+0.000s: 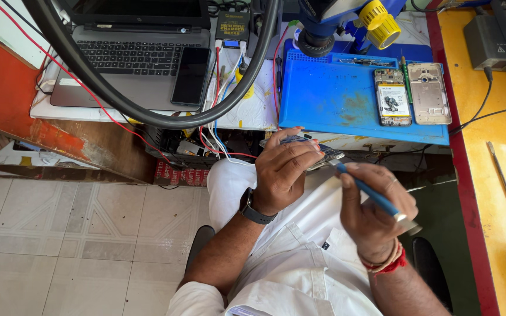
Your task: The person repairs a disassembled smartphone at a workbench. They hold the phone body, manipulate its internal components by hand, use a pry tool to work on the board, pick up and reposition small parts, and use a soldering iron at a station before continuing to work on the phone with a hand tool.
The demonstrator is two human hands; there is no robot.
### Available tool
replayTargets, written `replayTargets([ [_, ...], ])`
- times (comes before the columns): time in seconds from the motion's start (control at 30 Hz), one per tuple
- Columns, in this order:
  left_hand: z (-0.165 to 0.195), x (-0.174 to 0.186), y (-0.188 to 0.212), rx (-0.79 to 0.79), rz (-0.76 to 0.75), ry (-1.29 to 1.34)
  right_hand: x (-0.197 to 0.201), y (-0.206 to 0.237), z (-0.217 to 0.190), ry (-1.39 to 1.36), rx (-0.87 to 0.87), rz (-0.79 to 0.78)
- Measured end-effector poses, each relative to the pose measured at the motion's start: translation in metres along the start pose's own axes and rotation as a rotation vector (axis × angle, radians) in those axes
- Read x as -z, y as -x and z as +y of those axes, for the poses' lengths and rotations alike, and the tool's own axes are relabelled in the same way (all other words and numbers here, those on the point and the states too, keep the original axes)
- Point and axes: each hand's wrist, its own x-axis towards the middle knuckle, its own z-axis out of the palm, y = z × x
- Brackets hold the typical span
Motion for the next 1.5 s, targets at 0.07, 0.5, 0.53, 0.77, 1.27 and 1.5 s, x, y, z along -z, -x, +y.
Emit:
replayTargets([
  [0.07, 0.001, -0.001, 0.0, 0.029, 0.009, 0.017, 0.0, 0.0, 0.001, 0.029, 0.009, -0.001],
  [0.5, -0.002, -0.002, 0.002, 0.023, 0.025, 0.068, 0.002, -0.012, -0.01, 0.191, 0.087, -0.058],
  [0.53, -0.003, -0.002, 0.002, 0.014, 0.019, 0.057, 0.001, -0.013, -0.01, 0.175, 0.086, -0.058],
  [0.77, -0.004, -0.003, 0.003, 0.021, 0.018, 0.046, 0.0, -0.013, -0.008, 0.279, 0.182, -0.055],
  [1.27, -0.028, 0.011, -0.001, 0.077, -0.012, 0.089, 0.003, 0.025, 0.022, -0.186, -0.167, 0.164],
  [1.5, -0.041, 0.013, 0.003, 0.091, -0.028, 0.103, 0.008, 0.034, 0.04, -0.163, -0.151, 0.103],
])
